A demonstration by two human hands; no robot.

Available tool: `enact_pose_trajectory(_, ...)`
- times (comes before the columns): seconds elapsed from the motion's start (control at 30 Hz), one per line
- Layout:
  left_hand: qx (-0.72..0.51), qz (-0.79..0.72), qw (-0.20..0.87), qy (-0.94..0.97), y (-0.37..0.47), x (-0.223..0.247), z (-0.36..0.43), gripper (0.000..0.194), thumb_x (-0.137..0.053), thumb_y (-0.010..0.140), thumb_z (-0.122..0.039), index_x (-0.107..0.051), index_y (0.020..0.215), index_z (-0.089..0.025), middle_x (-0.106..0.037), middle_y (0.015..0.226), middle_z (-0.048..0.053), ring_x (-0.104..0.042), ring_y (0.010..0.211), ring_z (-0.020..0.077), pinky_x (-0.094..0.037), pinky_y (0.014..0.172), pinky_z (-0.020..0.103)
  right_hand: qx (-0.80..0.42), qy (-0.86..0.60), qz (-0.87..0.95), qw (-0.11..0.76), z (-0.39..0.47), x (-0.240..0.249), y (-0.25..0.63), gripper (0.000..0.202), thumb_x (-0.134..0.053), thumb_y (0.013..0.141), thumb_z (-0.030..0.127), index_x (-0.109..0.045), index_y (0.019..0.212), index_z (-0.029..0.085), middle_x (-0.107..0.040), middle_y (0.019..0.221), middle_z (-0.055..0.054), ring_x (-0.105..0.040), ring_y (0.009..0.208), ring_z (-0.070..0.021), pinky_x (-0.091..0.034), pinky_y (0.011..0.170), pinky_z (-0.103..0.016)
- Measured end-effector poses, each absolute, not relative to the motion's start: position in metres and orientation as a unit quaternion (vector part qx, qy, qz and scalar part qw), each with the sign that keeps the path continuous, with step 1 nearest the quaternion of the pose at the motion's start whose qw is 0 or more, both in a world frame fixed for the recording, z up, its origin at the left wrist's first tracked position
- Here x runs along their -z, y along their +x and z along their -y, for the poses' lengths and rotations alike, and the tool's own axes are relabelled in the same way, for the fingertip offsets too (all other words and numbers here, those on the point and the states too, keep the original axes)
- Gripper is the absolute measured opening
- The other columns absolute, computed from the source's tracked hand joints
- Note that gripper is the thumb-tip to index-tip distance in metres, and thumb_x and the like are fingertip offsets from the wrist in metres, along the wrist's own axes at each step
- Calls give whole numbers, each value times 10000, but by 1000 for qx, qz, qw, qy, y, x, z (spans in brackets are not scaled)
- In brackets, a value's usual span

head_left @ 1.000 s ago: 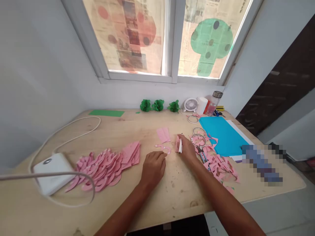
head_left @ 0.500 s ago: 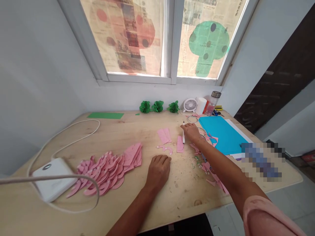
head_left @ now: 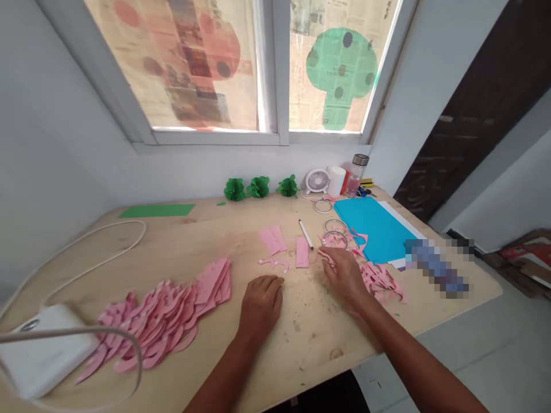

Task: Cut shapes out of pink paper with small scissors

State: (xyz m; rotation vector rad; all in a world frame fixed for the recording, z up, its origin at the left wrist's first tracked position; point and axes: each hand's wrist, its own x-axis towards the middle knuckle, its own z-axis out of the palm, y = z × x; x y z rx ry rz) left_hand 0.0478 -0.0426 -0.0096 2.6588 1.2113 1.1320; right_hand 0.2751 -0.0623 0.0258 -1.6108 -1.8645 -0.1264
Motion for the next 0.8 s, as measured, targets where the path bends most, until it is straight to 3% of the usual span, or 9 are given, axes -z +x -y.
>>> enact_pose_trajectory(0.27,-358,-392,18,847,47,8,42,188,-431,808,-191,-611,864,-190,-674,851,65,-604,861,226,-440,770,377,107,-701,614,346,138,-11,309,248,-459,806,179,-604,1007,184,-664,921,-87,-576,875,-234,-411,781,-362)
enact_pose_trajectory(0.8,-346,-427,30,835,46,6,46,211,-414,823,-253,-604,869,-174,-675,836,68,-600,835,225,-432,766,372,116,-744,562,342,151,0,296,245,-431,829,168,-582,1021,173,-631,955,-99,-512,902,-245,-349,791,-367)
